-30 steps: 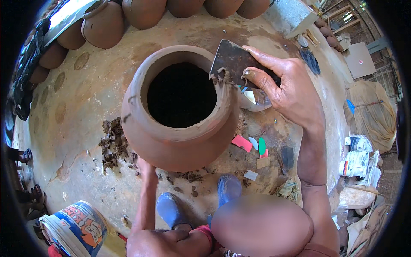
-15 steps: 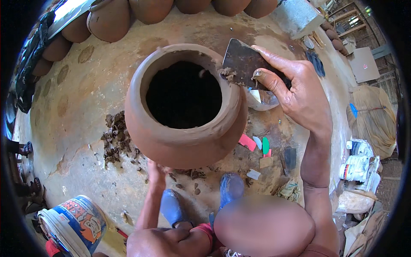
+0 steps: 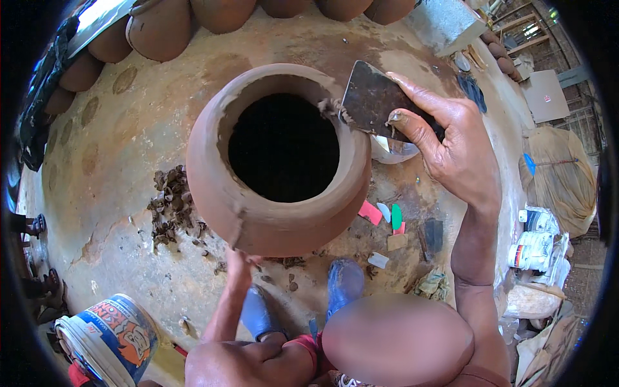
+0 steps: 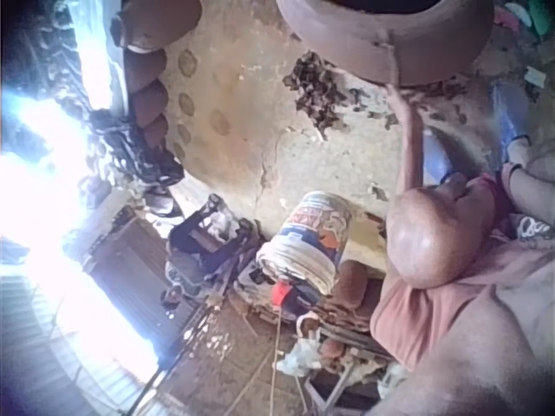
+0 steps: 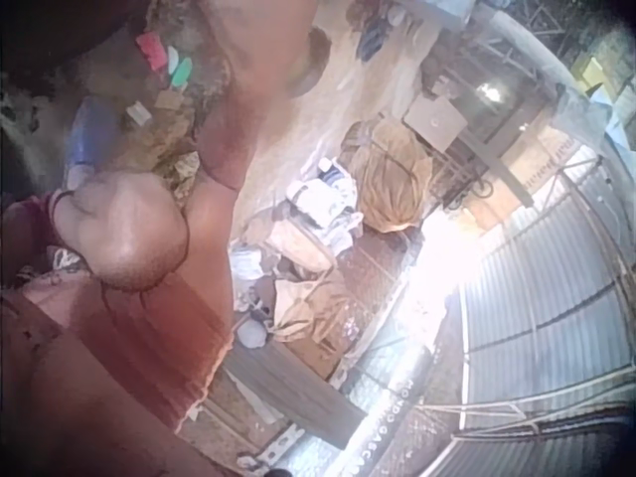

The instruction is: The person refines a large clay pot by hand using a metal tool and a pink smoothing pad to scrape and smooth the surface.

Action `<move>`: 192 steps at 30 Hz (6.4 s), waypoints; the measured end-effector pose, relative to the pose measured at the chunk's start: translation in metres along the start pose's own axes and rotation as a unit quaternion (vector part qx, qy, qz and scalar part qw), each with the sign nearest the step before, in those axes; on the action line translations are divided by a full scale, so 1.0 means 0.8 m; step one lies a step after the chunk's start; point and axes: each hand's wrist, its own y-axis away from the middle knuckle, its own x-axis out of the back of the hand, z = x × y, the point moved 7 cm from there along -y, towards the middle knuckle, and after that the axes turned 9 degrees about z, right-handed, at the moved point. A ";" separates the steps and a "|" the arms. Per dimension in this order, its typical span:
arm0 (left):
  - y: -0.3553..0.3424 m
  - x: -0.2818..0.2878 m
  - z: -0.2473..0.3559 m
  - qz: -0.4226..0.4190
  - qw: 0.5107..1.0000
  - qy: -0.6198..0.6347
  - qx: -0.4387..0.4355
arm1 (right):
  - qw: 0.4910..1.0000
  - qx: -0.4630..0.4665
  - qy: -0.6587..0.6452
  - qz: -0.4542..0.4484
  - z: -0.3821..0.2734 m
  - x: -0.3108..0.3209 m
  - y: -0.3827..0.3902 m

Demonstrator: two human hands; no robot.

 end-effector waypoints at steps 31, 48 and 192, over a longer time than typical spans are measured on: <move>-0.031 0.006 0.034 0.089 0.994 0.035 -0.052 | 0.999 -0.012 -0.001 -0.034 -0.016 -0.012 0.004; -0.030 -0.017 0.063 0.092 0.988 0.012 -0.125 | 0.986 -0.090 -0.070 0.125 -0.032 0.033 0.019; 0.269 -0.147 0.263 0.001 0.490 -0.419 -0.765 | 0.968 -0.074 -0.158 0.183 0.108 -0.196 0.294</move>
